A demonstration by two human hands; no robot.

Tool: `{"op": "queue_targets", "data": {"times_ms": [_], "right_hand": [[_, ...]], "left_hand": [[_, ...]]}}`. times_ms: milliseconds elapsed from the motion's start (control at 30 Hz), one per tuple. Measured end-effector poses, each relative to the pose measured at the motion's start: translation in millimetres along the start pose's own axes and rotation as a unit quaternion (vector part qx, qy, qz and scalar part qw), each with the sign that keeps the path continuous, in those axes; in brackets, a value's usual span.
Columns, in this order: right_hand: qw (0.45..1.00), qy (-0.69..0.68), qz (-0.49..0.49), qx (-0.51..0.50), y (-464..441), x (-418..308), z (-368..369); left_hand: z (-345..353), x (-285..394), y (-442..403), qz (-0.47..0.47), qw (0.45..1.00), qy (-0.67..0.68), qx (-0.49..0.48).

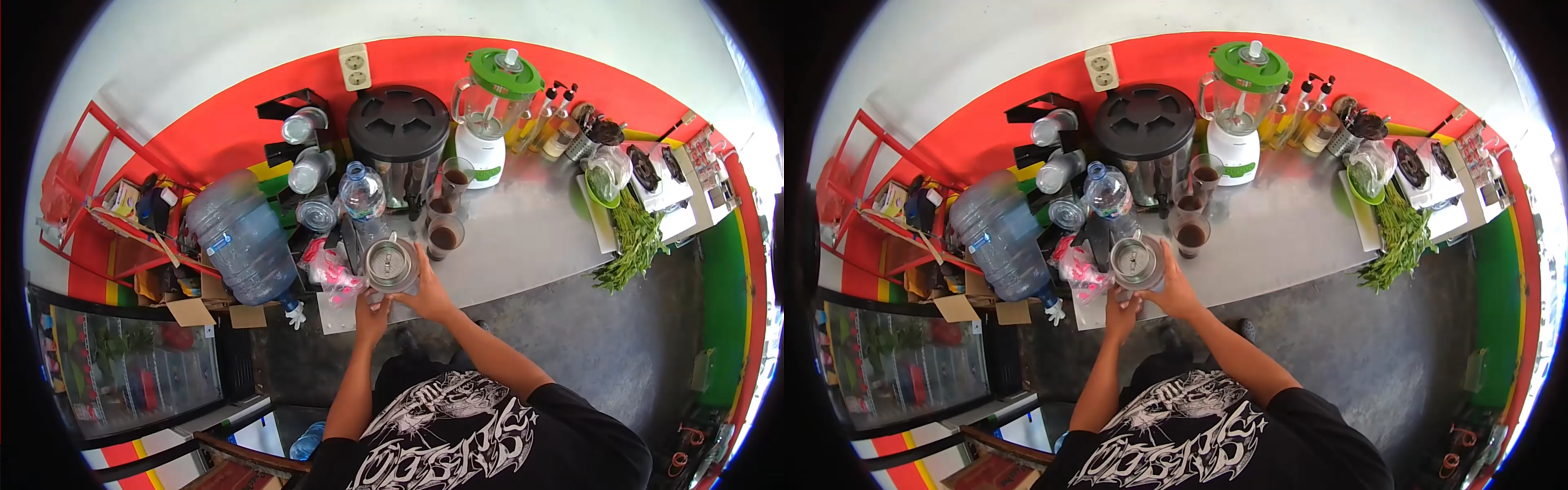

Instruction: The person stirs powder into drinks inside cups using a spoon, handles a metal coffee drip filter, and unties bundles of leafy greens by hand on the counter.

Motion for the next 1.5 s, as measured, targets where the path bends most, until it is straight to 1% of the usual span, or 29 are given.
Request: {"op": "queue_targets", "data": {"times_ms": [67, 133, 167, 233, 267, 333, 367, 400, 433, 467, 533, 567, 633, 733, 767, 833, 867, 933, 1000, 1067, 1100, 1167, 1200, 1300, 1333, 1367, 1400, 1467, 1500], "right_hand": [[1.000, 0.000, 0.007, 0.023, -2.0, 6.9, -1.0], [0.999, 0.003, 0.047, -0.007, 0.7, 16.1, 1.4], [0.999, 0.002, 0.050, -0.002, 4.6, 18.1, -4.3], [0.986, -0.071, 0.142, -0.055, 16.0, 24.9, -10.8], [0.986, -0.073, 0.140, -0.055, 19.9, 21.4, -20.5], [0.985, -0.037, 0.136, -0.097, 32.5, 21.2, -37.2], [0.986, -0.037, 0.131, -0.097, 37.9, 21.8, -50.3], [0.982, -0.047, 0.136, -0.123, 45.2, 24.4, -61.0], [0.978, -0.055, 0.140, -0.148, 51.0, 27.7, -70.4], [0.979, -0.052, 0.135, -0.144, 53.6, 30.7, -83.2], [0.974, -0.091, 0.125, -0.164, 58.4, 37.0, -111.4], [0.976, -0.085, 0.122, -0.158, 59.8, 43.5, -130.4], [0.971, -0.112, 0.168, -0.126, 64.6, 54.2, -171.3], [0.974, -0.129, 0.176, -0.061, 74.0, 77.9, -243.2], [0.975, -0.128, 0.174, -0.055, 78.7, 87.0, -266.7], [0.971, -0.117, 0.210, 0.002, 97.7, 109.4, -319.9], [0.970, -0.117, 0.215, 0.006, 110.1, 117.9, -340.5], [0.961, -0.152, 0.214, 0.081, 129.5, 132.4, -394.3], [0.964, -0.115, 0.222, 0.088, 145.5, 136.0, -441.0], [0.949, -0.126, 0.249, 0.149, 158.6, 131.0, -489.1], [0.949, -0.121, 0.250, 0.147, 161.7, 134.3, -507.7], [0.946, -0.124, 0.244, 0.174, 165.3, 140.8, -546.7], [0.946, -0.124, 0.242, 0.175, 164.6, 144.1, -561.8], [0.934, -0.138, 0.239, 0.226, 160.4, 154.2, -606.3], [0.934, -0.142, 0.231, 0.234, 150.4, 157.8, -618.5], [0.927, -0.143, 0.246, 0.243, 142.2, 164.7, -629.0], [0.919, -0.146, 0.264, 0.254, 137.3, 172.7, -635.8], [0.919, -0.128, 0.261, 0.266, 108.3, 172.6, -652.1], [0.923, -0.102, 0.261, 0.264, 90.0, 171.6, -660.7]], "left_hand": [[7.0, 2.5, -0.6, -0.025, 0.999, 0.026, 0.002], [8.7, -4.6, -3.8, -0.055, 0.996, 0.064, 0.012], [9.8, -6.2, -2.4, -0.055, 0.997, 0.061, 0.007], [11.8, -17.2, 5.6, -0.100, 0.991, 0.091, -0.003], [11.7, -18.8, 9.8, -0.097, 0.991, 0.090, -0.003], [23.6, -21.1, 20.9, -0.098, 0.992, 0.053, -0.056], [28.1, -19.1, 25.9, -0.094, 0.993, 0.054, -0.054], [38.7, -10.3, 33.7, -0.088, 0.992, 0.036, -0.078], [52.2, -1.2, 40.5, -0.081, 0.991, 0.018, -0.105], [64.3, 8.4, 44.9, -0.075, 0.991, 0.020, -0.107], [100.8, 21.6, 54.3, -0.093, 0.983, -0.018, -0.159], [118.8, 30.5, 56.6, -0.088, 0.982, -0.014, -0.165], [160.5, 43.9, 65.1, -0.062, 0.970, -0.073, -0.221], [224.4, 69.2, 73.3, -0.007, 0.963, -0.093, -0.253], [245.8, 74.6, 75.0, -0.004, 0.962, -0.093, -0.258], [288.9, 88.7, 80.3, 0.024, 0.958, -0.131, -0.255], [310.1, 89.2, 84.0, 0.021, 0.956, -0.131, -0.261], [356.3, 88.3, 86.5, 0.034, 0.953, -0.120, -0.276], [399.1, 85.8, 93.0, 0.020, 0.952, -0.102, -0.289], [439.5, 88.5, 99.1, 0.025, 0.945, -0.099, -0.310], [456.4, 89.4, 97.3, 0.023, 0.946, -0.094, -0.310], [491.0, 91.4, 93.6, 0.010, 0.930, -0.082, -0.357], [505.1, 100.7, 88.9, 0.012, 0.930, -0.081, -0.358], [543.3, 126.1, 71.6, 0.021, 0.928, -0.096, -0.360], [555.2, 135.6, 61.7, 0.043, 0.933, -0.115, -0.338], [568.0, 145.3, 51.3, 0.065, 0.936, -0.136, -0.318], [583.3, 147.9, 43.9, 0.073, 0.931, -0.145, -0.327], [609.7, 155.8, 21.9, 0.056, 0.954, -0.082, -0.282], [627.8, 163.2, 15.8, 0.060, 0.948, -0.091, -0.298]]}}
Point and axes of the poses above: each hand's wrist, its own y-axis away from the middle knuckle, its own z-axis out of the palm, x = y × z, the point moved 8 cm from there along -y, towards the middle knuckle, and after that the axes turned 4 degrees about x, right-handed, at the moved point
